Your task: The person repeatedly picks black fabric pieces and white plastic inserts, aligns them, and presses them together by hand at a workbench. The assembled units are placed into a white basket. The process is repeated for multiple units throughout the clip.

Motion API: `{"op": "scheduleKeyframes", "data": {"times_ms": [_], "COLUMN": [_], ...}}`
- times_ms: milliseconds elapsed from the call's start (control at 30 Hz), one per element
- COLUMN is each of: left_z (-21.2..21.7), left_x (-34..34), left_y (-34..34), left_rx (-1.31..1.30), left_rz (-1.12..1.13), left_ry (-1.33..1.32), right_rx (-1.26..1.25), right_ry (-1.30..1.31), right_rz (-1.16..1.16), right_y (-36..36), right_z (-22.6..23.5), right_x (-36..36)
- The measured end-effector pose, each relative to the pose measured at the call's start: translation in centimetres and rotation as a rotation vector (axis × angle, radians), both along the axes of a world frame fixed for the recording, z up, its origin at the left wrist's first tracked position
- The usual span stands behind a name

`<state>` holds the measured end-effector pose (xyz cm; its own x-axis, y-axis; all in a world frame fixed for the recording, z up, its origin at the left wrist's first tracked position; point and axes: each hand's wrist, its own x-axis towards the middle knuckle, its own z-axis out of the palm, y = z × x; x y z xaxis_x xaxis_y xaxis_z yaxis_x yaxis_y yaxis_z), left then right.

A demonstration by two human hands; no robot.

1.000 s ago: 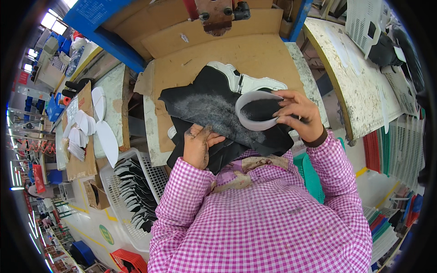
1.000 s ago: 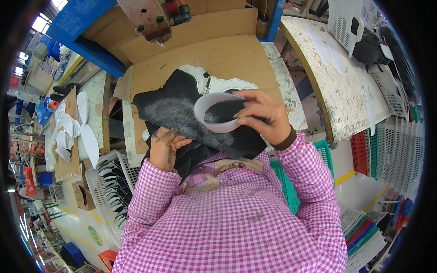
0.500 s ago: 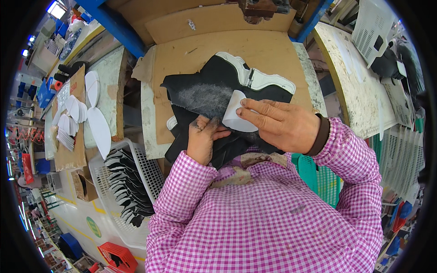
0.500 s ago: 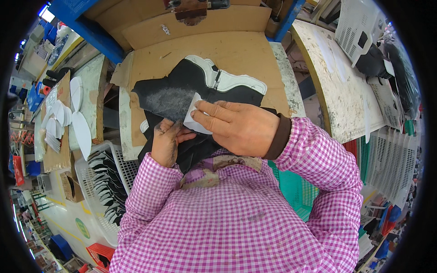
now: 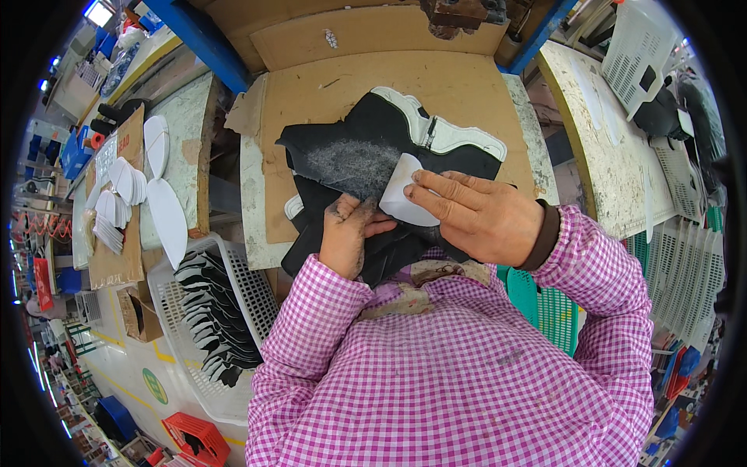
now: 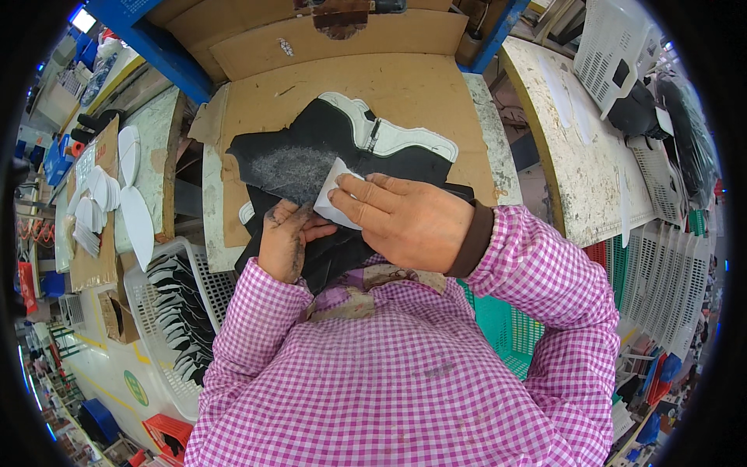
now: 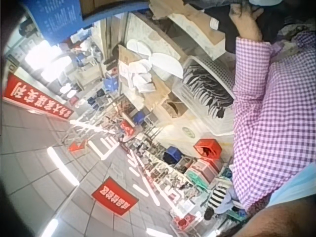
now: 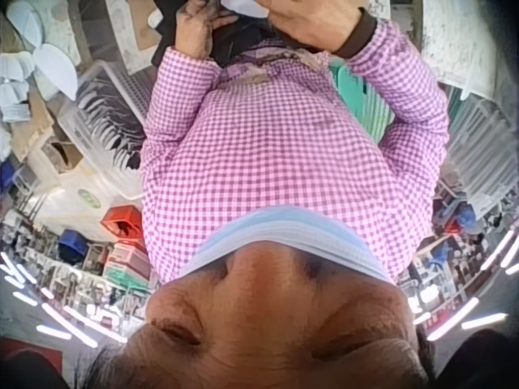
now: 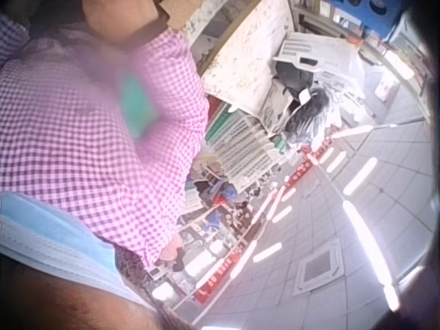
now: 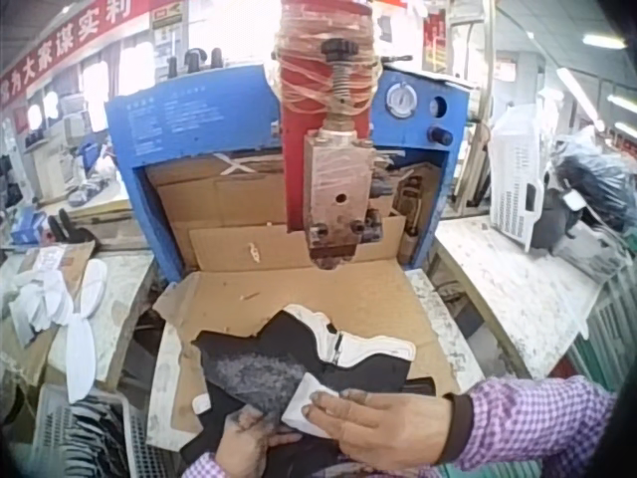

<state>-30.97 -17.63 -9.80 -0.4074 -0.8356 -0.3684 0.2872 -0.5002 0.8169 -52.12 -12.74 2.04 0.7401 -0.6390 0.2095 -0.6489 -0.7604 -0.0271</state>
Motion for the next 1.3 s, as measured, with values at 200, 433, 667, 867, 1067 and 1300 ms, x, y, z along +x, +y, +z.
{"op": "scheduleKeyframes", "data": {"times_ms": [200,433,667,867,1067,1300], "left_z": [0.6,0.8,-0.3,-0.3,-1.5,-1.4], "left_x": [0.8,-0.8,-2.4,-3.1,-3.6,-1.8], "left_y": [-0.9,-2.4,-2.1,-2.1,-3.1,-3.0], "left_rx": [0.126,-0.013,-0.234,-0.519,-1.224,-0.195], "left_rz": [-0.086,-0.226,-0.127,-0.005,0.191,0.088], "left_ry": [0.238,0.043,-0.247,-0.336,-0.642,-0.034], "right_rx": [-0.05,0.019,0.046,0.084,0.04,0.097], "right_ry": [0.05,0.093,0.033,0.065,0.189,0.113], "right_rz": [0.015,-0.04,0.02,0.029,-0.004,-0.155], "right_y": [0.2,-0.9,-3.2,-4.8,-6.2,-3.5], "right_z": [-0.8,-1.6,-2.0,-2.1,-2.8,1.6], "right_x": [-0.3,0.0,1.8,3.0,4.7,-0.7]}}
